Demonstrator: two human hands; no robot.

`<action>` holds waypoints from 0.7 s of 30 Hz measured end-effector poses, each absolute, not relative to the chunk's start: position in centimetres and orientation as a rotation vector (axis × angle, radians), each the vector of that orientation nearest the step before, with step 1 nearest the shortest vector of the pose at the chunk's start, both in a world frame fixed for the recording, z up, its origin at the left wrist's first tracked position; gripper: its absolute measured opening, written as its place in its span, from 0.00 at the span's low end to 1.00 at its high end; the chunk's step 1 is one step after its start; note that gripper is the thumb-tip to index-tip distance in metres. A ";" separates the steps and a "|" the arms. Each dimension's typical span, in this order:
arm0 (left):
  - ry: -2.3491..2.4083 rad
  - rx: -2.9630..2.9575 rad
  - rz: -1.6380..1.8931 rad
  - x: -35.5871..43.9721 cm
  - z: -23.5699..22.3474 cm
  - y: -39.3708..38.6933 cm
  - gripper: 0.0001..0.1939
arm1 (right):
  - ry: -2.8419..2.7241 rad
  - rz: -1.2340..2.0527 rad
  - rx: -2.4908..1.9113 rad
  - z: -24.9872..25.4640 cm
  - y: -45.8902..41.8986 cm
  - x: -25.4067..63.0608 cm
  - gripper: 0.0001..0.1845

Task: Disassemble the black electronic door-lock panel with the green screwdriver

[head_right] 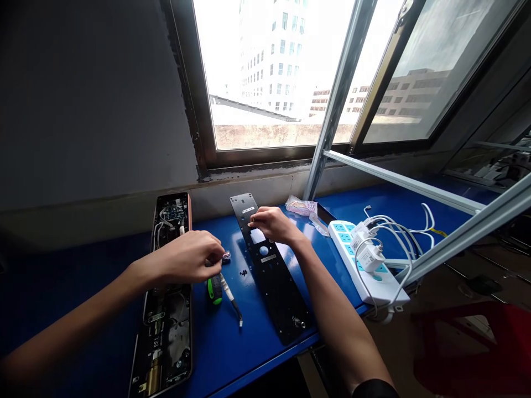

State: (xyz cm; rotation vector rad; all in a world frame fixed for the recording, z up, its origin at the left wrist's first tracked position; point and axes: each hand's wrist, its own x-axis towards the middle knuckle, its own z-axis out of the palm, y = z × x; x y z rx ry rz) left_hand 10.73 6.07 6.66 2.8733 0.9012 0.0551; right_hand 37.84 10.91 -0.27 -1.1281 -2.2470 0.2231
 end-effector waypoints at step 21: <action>1.039 2.747 -0.380 14.1 3.9 10.0 0.19 | -2.235 0.412 -1.498 -6.2 16.7 36.5 0.19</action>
